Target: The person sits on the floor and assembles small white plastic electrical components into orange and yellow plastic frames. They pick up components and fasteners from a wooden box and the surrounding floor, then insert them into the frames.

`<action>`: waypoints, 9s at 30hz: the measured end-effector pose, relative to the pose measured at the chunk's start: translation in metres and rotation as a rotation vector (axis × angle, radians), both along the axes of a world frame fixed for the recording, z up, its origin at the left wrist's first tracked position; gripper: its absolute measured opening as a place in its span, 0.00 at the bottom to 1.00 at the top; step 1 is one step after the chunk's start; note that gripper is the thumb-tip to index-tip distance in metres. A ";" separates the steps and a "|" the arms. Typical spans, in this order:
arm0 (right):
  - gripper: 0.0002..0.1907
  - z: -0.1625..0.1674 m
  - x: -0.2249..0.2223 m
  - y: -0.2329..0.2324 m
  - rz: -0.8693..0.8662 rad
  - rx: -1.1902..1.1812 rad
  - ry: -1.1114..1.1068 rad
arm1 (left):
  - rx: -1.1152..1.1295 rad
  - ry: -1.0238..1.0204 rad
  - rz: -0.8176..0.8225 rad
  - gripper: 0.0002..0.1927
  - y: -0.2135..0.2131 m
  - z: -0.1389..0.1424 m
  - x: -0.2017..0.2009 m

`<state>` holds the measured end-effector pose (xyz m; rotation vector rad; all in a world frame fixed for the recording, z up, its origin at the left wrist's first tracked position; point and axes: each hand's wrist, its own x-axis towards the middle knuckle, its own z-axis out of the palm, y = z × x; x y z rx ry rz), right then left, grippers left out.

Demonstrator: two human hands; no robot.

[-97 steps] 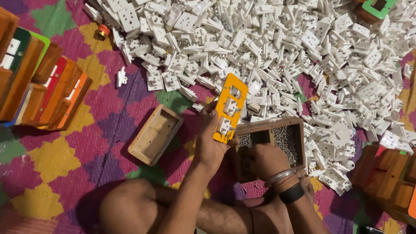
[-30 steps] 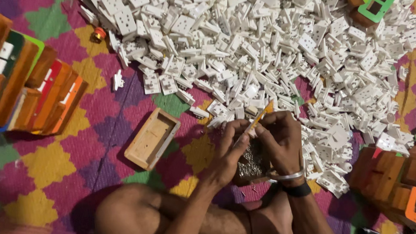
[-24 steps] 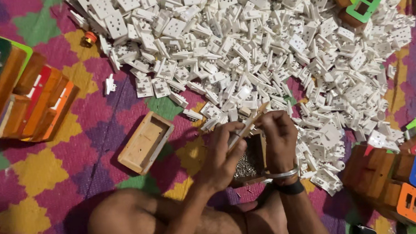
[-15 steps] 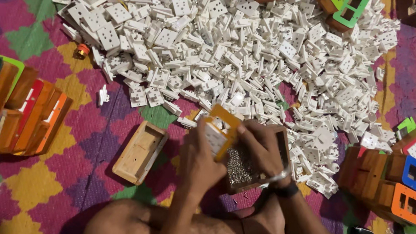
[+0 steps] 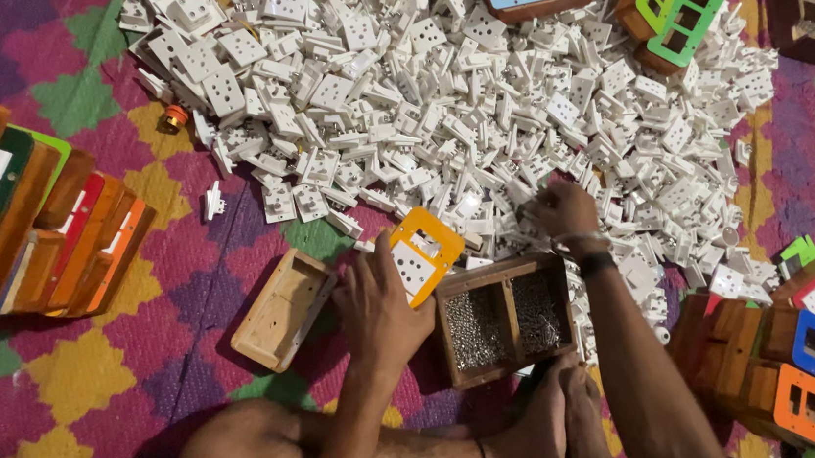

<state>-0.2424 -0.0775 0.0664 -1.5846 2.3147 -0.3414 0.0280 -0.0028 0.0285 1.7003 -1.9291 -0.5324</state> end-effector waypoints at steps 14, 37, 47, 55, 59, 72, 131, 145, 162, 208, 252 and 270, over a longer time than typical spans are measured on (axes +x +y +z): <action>0.10 -0.021 0.062 0.106 -0.032 0.057 -1.106 | -0.215 -0.174 -0.124 0.40 0.007 -0.002 -0.003; 0.15 -0.016 0.053 0.100 0.025 0.135 -0.569 | -0.192 -0.072 -0.284 0.46 0.004 0.005 0.003; 0.10 -0.059 -0.009 0.133 0.310 0.242 0.111 | -0.138 -0.027 -0.125 0.45 0.000 0.004 0.002; 0.12 -0.051 -0.016 0.136 0.265 0.298 0.151 | -0.137 -0.053 -0.126 0.46 0.002 0.003 0.000; 0.12 -0.037 -0.014 0.131 0.257 0.179 -0.014 | -0.122 -0.061 -0.134 0.45 0.003 0.003 -0.001; 0.07 -0.024 0.064 0.116 -0.176 -0.104 -0.898 | -0.145 -0.101 -0.162 0.45 0.011 0.006 -0.005; 0.09 -0.024 0.070 0.091 -0.006 -0.319 -0.735 | -0.270 -0.187 -0.279 0.36 0.022 0.008 -0.009; 0.17 -0.018 0.055 0.107 -0.091 -0.221 -1.008 | -0.250 0.117 -0.429 0.40 0.015 0.010 -0.005; 0.18 -0.039 0.069 0.132 0.684 -0.082 -0.197 | 0.125 1.028 -0.160 0.27 0.002 0.003 -0.001; 0.03 -0.017 0.095 0.111 0.132 -0.587 -0.532 | 0.965 1.864 -0.161 0.27 0.016 0.007 -0.009; 0.05 -0.014 0.098 0.112 0.273 -0.667 -0.147 | 0.946 1.880 -0.211 0.26 0.019 0.011 -0.007; 0.08 -0.011 0.096 0.107 0.225 -0.667 -0.205 | 0.981 1.964 -0.263 0.27 0.023 0.007 -0.009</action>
